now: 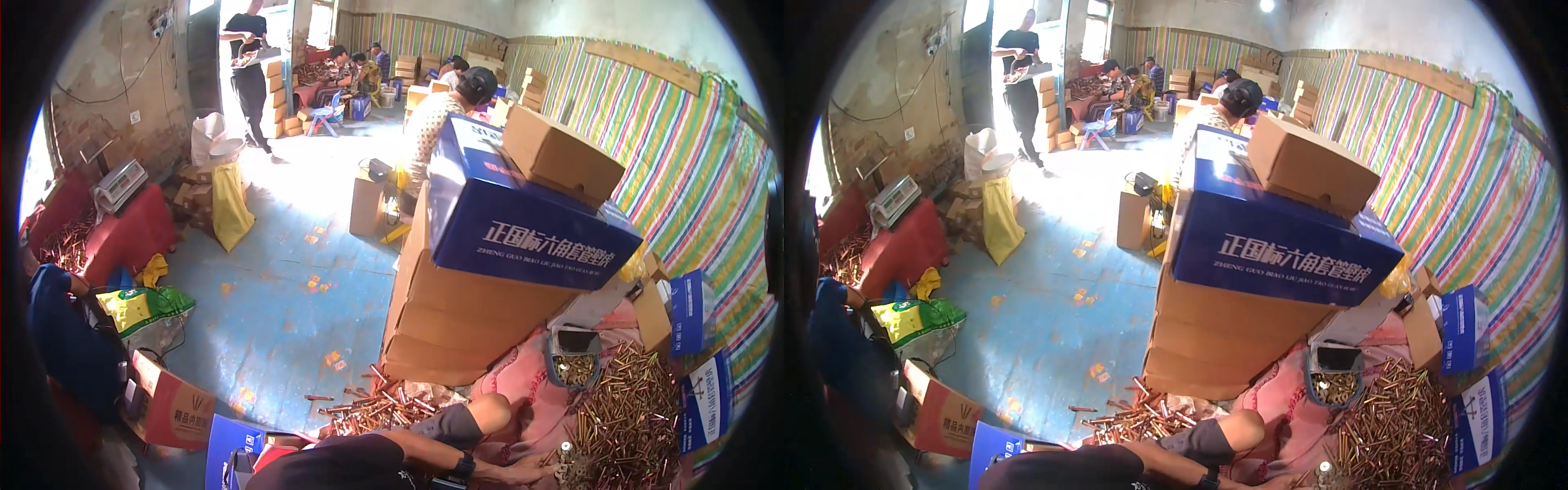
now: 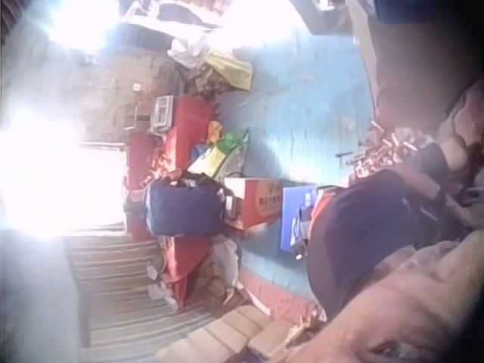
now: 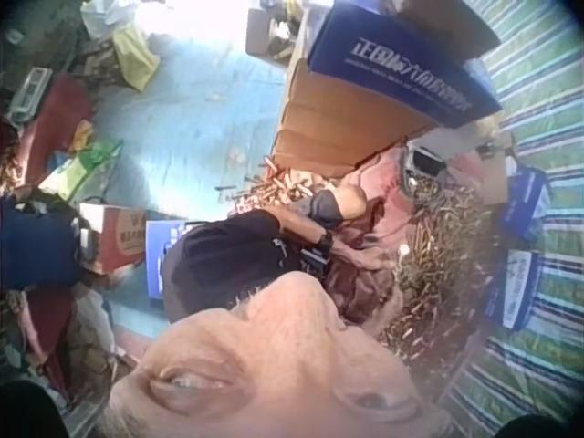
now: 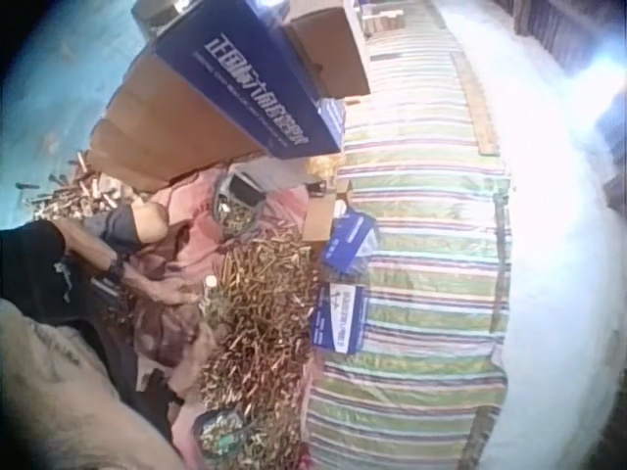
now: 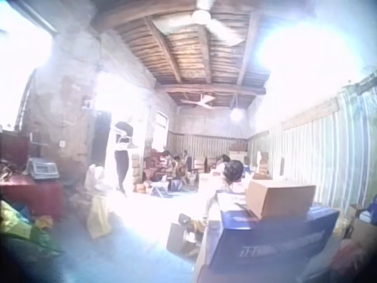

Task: Sorting and assembling small metal hardware components like washers and threaded tubes.

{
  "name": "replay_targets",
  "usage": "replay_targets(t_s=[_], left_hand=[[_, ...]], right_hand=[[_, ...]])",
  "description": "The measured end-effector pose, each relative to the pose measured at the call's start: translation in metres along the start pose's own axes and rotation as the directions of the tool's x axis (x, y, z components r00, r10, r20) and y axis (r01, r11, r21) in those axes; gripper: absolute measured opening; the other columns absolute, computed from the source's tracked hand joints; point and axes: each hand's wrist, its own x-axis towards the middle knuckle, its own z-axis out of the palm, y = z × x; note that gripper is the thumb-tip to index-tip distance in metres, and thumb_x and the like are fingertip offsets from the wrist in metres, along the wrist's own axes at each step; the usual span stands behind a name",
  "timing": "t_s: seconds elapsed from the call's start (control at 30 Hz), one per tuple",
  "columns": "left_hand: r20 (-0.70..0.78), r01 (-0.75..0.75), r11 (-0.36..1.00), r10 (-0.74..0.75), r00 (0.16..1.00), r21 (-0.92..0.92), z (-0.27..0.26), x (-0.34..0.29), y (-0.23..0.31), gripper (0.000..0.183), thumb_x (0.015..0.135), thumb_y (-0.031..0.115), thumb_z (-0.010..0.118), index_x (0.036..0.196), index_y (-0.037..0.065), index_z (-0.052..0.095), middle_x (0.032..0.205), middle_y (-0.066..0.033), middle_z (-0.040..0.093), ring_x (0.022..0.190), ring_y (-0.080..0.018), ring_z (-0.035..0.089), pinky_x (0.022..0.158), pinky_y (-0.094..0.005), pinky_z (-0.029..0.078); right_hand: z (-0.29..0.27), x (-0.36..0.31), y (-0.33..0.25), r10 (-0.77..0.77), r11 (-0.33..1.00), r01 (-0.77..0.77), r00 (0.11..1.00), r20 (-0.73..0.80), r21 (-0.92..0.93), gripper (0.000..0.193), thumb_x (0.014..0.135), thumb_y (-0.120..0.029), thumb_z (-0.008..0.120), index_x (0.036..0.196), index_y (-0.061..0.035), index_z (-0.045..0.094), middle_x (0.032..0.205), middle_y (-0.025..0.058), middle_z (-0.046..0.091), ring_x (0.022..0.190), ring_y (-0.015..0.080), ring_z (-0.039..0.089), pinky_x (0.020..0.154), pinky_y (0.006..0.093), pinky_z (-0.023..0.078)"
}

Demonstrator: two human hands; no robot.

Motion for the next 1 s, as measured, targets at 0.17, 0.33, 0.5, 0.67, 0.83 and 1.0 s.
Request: replay_targets(t_s=[0.17, 0.33, 0.5, 0.67, 0.83, 1.0], left_hand=[[-0.024, -0.012, 0.998, 0.011, 1.000, -0.064, -0.027, -0.029, 0.019, 0.030, 0.106, 0.041, 0.055, 0.102, 0.011, 0.060, 0.063, 0.0008, 0.055, 0.048, -0.0107, 0.050, 0.043, -0.0247, 0.040], [-0.045, -0.025, 0.995, 0.020, 0.999, -0.098, -0.043, -0.049, 0.034, 0.031, 0.105, 0.042, 0.058, 0.100, 0.012, 0.061, 0.063, 0.0014, 0.055, 0.047, -0.0101, 0.049, 0.042, -0.0242, 0.038], [-0.074, -0.042, 0.989, 0.032, 0.997, -0.142, -0.076, -0.046, 0.045, 0.035, 0.101, 0.048, 0.063, 0.096, 0.013, 0.064, 0.064, 0.0036, 0.057, 0.047, -0.0083, 0.046, 0.041, -0.0247, 0.033], [0.087, 0.000, 0.996, 0.008, 0.996, -0.087, -0.065, -0.085, 0.097, 0.039, 0.101, 0.050, 0.062, 0.101, 0.011, 0.065, 0.077, 0.0034, 0.065, 0.058, -0.0081, 0.050, 0.049, -0.0280, 0.038], [-0.057, -0.017, 0.967, 0.002, 0.998, -0.255, -0.075, -0.097, 0.078, 0.045, 0.111, 0.038, 0.045, 0.086, 0.006, 0.064, 0.062, -0.0024, 0.061, 0.047, -0.0132, 0.051, 0.045, -0.0256, 0.040], [0.027, 0.057, 0.998, -0.056, 0.998, -0.029, -0.080, -0.106, 0.056, 0.051, 0.110, 0.043, 0.040, 0.080, 0.008, 0.061, 0.058, -0.0025, 0.057, 0.046, -0.0128, 0.048, 0.044, -0.0288, 0.038]], right_hand=[[0.016, -0.027, -0.065, -0.099, 0.991, 0.079, 0.976, 0.196, 0.108, 0.022, 0.080, -0.016, 0.075, 0.092, 0.0020, 0.071, 0.082, 0.0164, 0.073, 0.075, 0.0289, 0.068, 0.074, 0.0421, 0.053], [0.014, -0.044, -0.101, -0.169, 0.973, 0.102, 0.926, 0.339, 0.207, 0.023, 0.080, -0.017, 0.075, 0.093, 0.0018, 0.071, 0.082, 0.0161, 0.073, 0.075, 0.0285, 0.068, 0.074, 0.0421, 0.053], [0.002, -0.044, -0.138, -0.261, 0.945, 0.109, 0.823, 0.504, 0.310, 0.023, 0.080, -0.017, 0.075, 0.093, 0.0016, 0.071, 0.083, 0.0159, 0.073, 0.075, 0.0282, 0.068, 0.074, 0.0421, 0.053], [-0.005, -0.071, -0.163, -0.279, 0.939, 0.034, 0.656, 0.701, 0.341, 0.024, 0.080, -0.018, 0.076, 0.094, 0.0013, 0.072, 0.083, 0.0156, 0.073, 0.076, 0.0278, 0.068, 0.073, 0.0421, 0.053], [-0.001, -0.084, -0.180, -0.299, 0.949, 0.042, 0.441, 0.846, 0.314, 0.025, 0.081, -0.019, 0.076, 0.094, 0.0011, 0.072, 0.083, 0.0154, 0.073, 0.076, 0.0275, 0.068, 0.073, 0.0421, 0.053], [-0.003, -0.086, -0.192, -0.295, 0.954, 0.066, 0.373, 0.880, 0.292, 0.026, 0.081, -0.020, 0.076, 0.095, 0.0009, 0.072, 0.083, 0.0151, 0.073, 0.076, 0.0271, 0.068, 0.073, 0.0421, 0.053]])
